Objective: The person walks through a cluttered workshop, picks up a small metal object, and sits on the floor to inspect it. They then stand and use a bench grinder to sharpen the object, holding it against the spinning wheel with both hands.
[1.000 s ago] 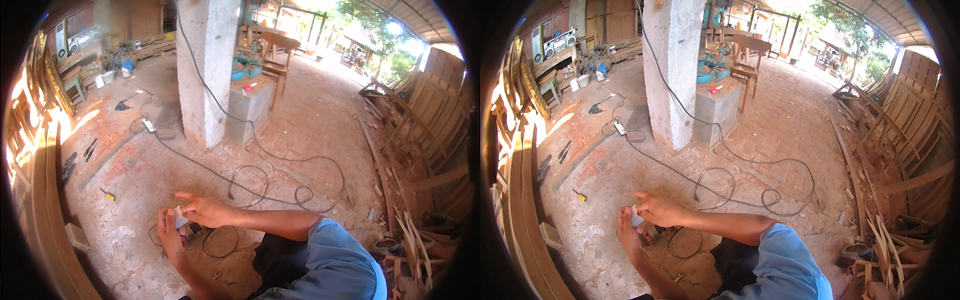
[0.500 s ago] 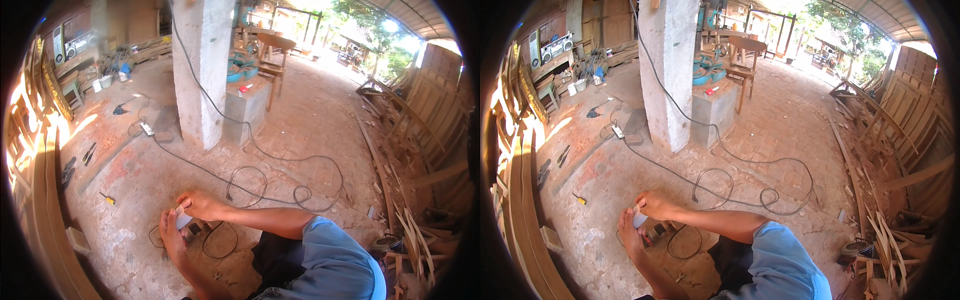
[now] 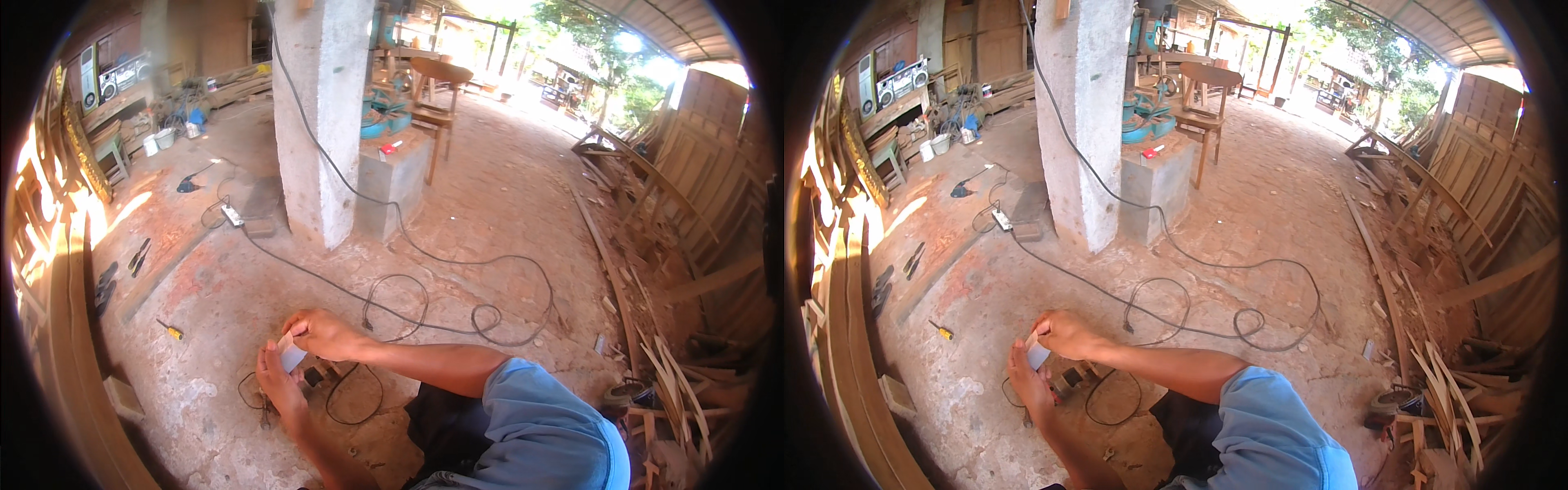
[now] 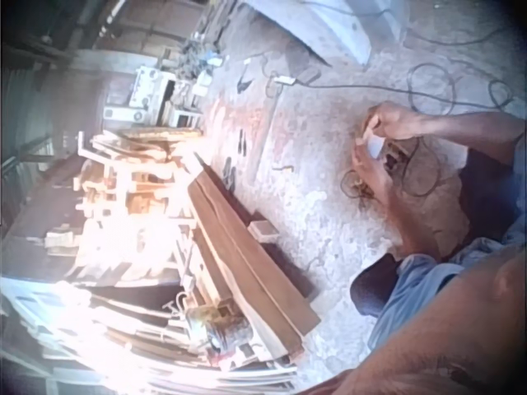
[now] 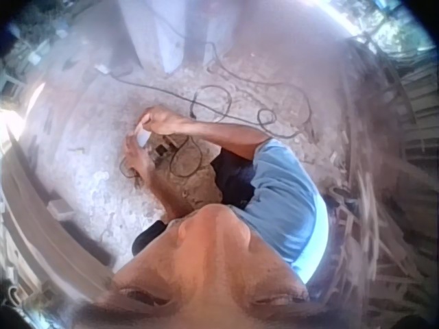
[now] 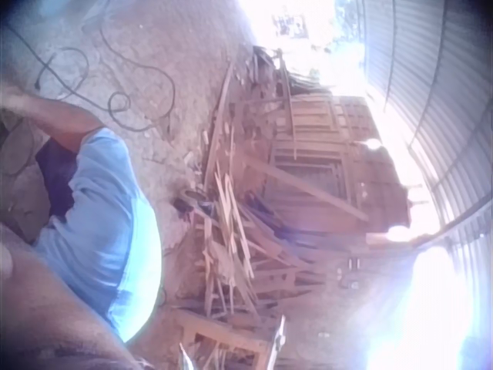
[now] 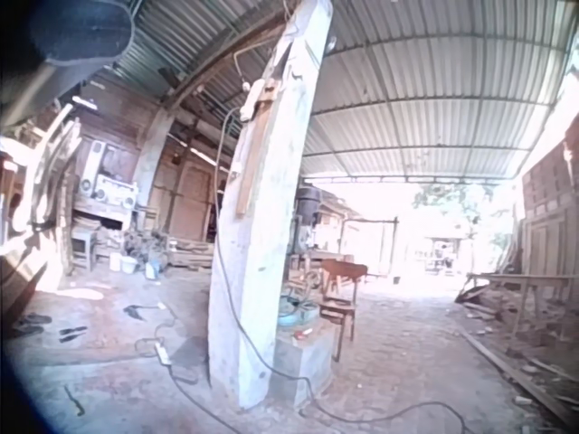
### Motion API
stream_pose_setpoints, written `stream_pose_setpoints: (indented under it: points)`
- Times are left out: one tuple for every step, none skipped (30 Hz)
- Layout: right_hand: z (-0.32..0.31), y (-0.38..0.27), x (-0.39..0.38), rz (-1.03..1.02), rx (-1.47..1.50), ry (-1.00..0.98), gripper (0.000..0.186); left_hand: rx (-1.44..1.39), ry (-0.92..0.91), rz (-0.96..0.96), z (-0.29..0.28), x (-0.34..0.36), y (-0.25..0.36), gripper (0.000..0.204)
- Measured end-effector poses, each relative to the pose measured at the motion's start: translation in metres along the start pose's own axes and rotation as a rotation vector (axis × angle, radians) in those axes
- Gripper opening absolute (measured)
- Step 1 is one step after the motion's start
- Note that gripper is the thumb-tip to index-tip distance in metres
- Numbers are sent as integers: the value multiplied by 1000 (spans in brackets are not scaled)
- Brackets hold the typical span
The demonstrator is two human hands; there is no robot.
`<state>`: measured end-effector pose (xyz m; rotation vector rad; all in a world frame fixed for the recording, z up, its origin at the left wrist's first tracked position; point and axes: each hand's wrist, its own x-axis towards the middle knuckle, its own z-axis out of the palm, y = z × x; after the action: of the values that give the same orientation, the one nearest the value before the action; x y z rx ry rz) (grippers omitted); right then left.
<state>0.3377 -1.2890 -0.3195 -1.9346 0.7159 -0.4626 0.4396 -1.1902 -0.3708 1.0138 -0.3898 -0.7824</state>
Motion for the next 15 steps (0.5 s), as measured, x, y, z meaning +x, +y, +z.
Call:
stream_pose_setpoints:
  points:
    - [1, -2, -2, -19, -33, 20, 23, 0, 3, -2, 0, 0, 0, 29]
    - [2, -4, -5, -39, -66, 49, 22, 4, 12, -14, -1, 0, 1, 29]
    - [4, -6, -7, -59, -96, 68, 20, -17, 15, -22, -2, 1, 2, 28]
    - [3, -7, -11, -140, -181, 62, 19, -34, 25, -41, -3, 1, 4, 28]
    - [3, -8, -15, -217, -262, 44, 18, -53, 38, -62, -4, 1, 5, 28]
    - [2, -9, -17, -255, -354, 6, 18, -42, 8, -55, -5, 1, 7, 27]
    - [1, -11, -20, -303, -381, 15, 19, -29, -19, -50, -6, 1, 8, 27]
    - [0, -12, -21, -313, -417, 7, 20, -18, -46, -44, -7, 0, 9, 26]
    - [-1, -14, -22, -319, -455, 4, 21, -22, -39, -48, -7, -1, 11, 26]
    - [-2, -16, -22, -269, -392, -14, 21, -28, -33, -52, -6, -2, 11, 26]
    - [-3, -17, -21, -213, -331, -30, 20, -40, -27, -59, -6, -4, 12, 26]
    - [-4, -19, -21, -191, -237, -43, 20, -24, -12, -71, -4, -5, 11, 27]
    - [-4, -20, -20, -169, -286, -32, 20, -14, 3, -83, -3, -6, 11, 27]
    - [-5, -21, -19, -183, -304, -20, 20, -6, 17, -93, -3, -7, 11, 28]
    - [-5, -22, -18, -193, -330, -3, 19, -4, 3, -90, -2, -7, 11, 28]
